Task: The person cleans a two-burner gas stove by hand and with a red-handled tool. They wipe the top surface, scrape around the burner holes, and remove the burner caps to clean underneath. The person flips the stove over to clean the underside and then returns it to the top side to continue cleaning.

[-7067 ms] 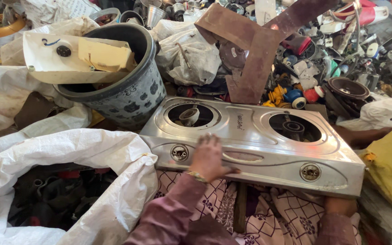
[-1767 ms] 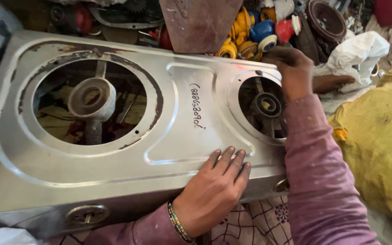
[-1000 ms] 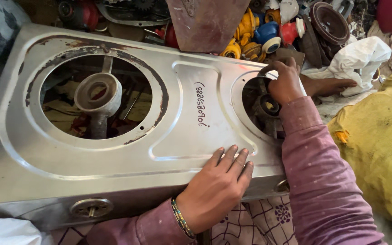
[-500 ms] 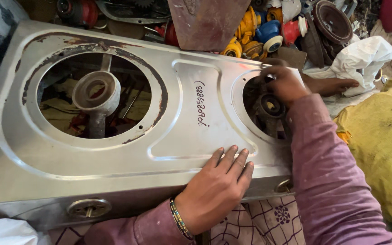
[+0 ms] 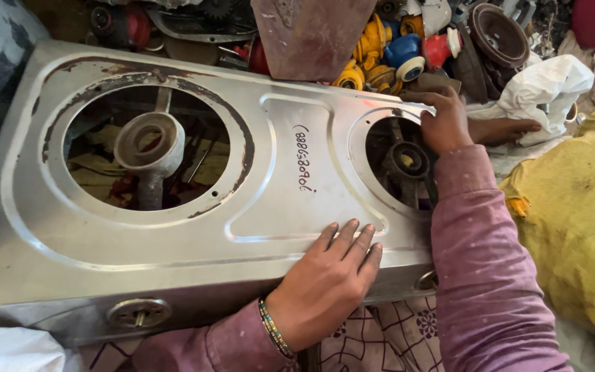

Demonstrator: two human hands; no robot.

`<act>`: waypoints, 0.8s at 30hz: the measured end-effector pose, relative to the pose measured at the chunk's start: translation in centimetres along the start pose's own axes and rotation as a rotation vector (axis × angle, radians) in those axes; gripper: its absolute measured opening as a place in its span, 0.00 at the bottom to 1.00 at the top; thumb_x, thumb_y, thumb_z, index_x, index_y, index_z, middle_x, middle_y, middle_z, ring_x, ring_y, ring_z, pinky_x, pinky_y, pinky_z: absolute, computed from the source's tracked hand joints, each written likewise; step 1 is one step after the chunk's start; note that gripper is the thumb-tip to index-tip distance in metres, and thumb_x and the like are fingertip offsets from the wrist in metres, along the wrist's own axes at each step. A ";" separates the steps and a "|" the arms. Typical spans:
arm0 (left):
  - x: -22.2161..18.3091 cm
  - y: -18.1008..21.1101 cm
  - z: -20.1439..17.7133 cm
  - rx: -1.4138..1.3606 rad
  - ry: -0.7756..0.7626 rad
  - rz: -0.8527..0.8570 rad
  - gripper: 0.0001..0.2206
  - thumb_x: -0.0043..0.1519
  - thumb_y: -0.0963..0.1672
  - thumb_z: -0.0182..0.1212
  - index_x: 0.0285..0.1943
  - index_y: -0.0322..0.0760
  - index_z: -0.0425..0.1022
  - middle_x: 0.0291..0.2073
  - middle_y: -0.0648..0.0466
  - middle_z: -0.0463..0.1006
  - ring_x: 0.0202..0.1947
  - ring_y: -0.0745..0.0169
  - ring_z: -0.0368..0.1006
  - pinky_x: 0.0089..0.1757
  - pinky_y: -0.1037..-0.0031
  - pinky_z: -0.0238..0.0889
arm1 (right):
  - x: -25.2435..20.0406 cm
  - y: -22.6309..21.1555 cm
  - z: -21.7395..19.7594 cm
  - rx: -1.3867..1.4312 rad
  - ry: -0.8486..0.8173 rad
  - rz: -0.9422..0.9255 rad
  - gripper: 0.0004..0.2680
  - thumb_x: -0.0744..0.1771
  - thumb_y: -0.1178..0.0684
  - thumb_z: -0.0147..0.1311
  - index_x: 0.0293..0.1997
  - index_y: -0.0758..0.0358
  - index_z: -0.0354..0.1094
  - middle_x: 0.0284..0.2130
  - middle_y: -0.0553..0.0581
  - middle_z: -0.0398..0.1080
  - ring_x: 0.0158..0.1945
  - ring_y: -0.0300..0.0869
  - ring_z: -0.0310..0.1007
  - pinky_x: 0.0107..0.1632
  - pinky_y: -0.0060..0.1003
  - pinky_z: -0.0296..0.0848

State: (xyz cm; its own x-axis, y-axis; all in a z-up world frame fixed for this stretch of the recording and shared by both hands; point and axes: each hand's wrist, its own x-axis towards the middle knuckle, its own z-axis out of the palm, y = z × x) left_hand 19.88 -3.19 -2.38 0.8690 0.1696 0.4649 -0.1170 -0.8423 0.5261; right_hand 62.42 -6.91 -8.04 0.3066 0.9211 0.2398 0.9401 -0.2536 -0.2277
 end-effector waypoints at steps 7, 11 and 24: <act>-0.1 0.0 0.0 0.007 -0.008 -0.003 0.20 0.61 0.42 0.51 0.60 0.23 0.72 0.63 0.32 0.72 0.65 0.34 0.67 0.62 0.50 0.57 | -0.1 0.6 1.0 -0.145 -0.083 0.084 0.17 0.62 0.67 0.53 0.47 0.46 0.82 0.47 0.58 0.75 0.58 0.52 0.68 0.64 0.49 0.57; -0.1 0.0 0.0 0.014 -0.012 0.000 0.20 0.61 0.42 0.51 0.61 0.23 0.72 0.63 0.32 0.71 0.65 0.34 0.67 0.62 0.50 0.57 | 0.3 0.3 1.3 -0.184 -0.067 0.100 0.16 0.61 0.66 0.52 0.44 0.47 0.82 0.45 0.57 0.77 0.57 0.51 0.69 0.64 0.49 0.56; -0.3 0.0 0.1 0.016 -0.004 0.002 0.20 0.61 0.43 0.51 0.60 0.23 0.72 0.63 0.32 0.72 0.65 0.35 0.67 0.62 0.51 0.57 | 0.6 -3.0 -0.4 -0.429 -0.222 0.577 0.14 0.62 0.56 0.56 0.48 0.36 0.81 0.53 0.56 0.73 0.60 0.62 0.63 0.60 0.57 0.57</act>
